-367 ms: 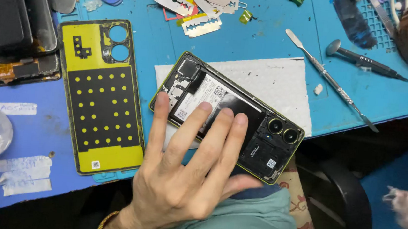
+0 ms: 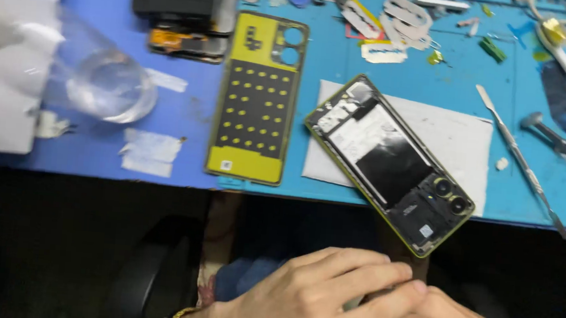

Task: Cleaning internal components and assembling a mobile phone on a workbench.

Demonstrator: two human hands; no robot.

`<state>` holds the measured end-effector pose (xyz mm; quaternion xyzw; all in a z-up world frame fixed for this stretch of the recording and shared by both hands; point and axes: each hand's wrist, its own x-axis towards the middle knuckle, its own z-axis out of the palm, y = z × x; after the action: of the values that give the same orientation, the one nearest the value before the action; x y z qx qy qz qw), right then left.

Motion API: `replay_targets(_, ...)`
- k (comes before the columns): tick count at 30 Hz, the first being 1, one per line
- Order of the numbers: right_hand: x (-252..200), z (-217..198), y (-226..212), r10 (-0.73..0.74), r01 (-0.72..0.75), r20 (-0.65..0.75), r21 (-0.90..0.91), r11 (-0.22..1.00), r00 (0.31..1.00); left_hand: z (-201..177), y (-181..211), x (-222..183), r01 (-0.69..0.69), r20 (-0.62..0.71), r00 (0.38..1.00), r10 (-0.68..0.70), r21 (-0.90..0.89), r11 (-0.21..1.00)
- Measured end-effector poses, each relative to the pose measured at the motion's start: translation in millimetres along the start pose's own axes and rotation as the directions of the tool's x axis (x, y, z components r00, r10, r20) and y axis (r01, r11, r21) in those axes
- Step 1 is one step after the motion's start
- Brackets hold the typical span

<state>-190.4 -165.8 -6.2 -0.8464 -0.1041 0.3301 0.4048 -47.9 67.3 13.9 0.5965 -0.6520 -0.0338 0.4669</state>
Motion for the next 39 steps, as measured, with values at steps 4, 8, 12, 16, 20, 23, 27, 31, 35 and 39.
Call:
replay_targets(4,32.2,-18.0,-42.2,-0.091,0.066,-0.245,-0.108,0.992,0.965,-2.0,4.9,-55.9,0.377,0.152,0.924,-0.350,-0.216,0.901)
replay_targets(8,59.2,-19.2,-122.9,-0.366,0.264,-0.431,-0.280,0.923,0.825,-23.1,27.7,-88.4,0.400,-0.047,0.897,-0.439,-0.337,0.852)
replay_targets(12,128.3,-13.1,-176.3,-0.444,0.620,-0.746,-0.053,0.783,0.497,-47.5,54.9,-101.8,0.515,-0.226,0.728,-0.648,-0.444,0.733)
replay_targets(16,231.7,-39.5,-217.3,-0.636,0.557,-0.769,-0.500,0.663,0.066,-72.8,80.0,-107.1,0.618,-0.558,0.656,-0.509,0.010,0.786)
replay_targets(20,259.9,-61.5,-250.6,-0.793,0.545,-0.609,-0.658,0.519,0.020,-86.8,94.5,-129.5,0.673,-0.712,0.613,-0.343,0.243,0.699)
replay_targets(23,253.1,-47.2,-243.5,-0.776,0.563,-0.630,-0.653,0.506,-0.034,-94.0,92.7,-152.0,0.737,-0.787,0.494,-0.370,0.152,0.659)
replay_targets(27,195.6,1.6,-221.3,-0.679,0.810,-0.683,-0.222,0.543,0.268,-103.0,81.4,-182.5,0.617,-0.787,0.296,-0.542,-0.276,0.737)
replay_targets(31,163.8,46.6,-200.5,-0.613,0.654,-0.462,-0.090,0.751,0.641,-104.3,64.9,-194.3,0.453,-0.770,0.363,-0.524,-0.346,0.822)
replay_targets(35,169.0,54.7,-195.3,-0.615,0.628,-0.384,-0.108,0.771,0.689,-99.4,66.1,-186.7,0.488,-0.731,0.360,-0.580,-0.382,0.785)
replay_targets(39,172.0,55.3,-199.9,-0.622,0.629,-0.347,-0.108,0.770,0.702,-100.3,69.8,-180.6,0.483,-0.742,0.353,-0.570,-0.378,0.790)
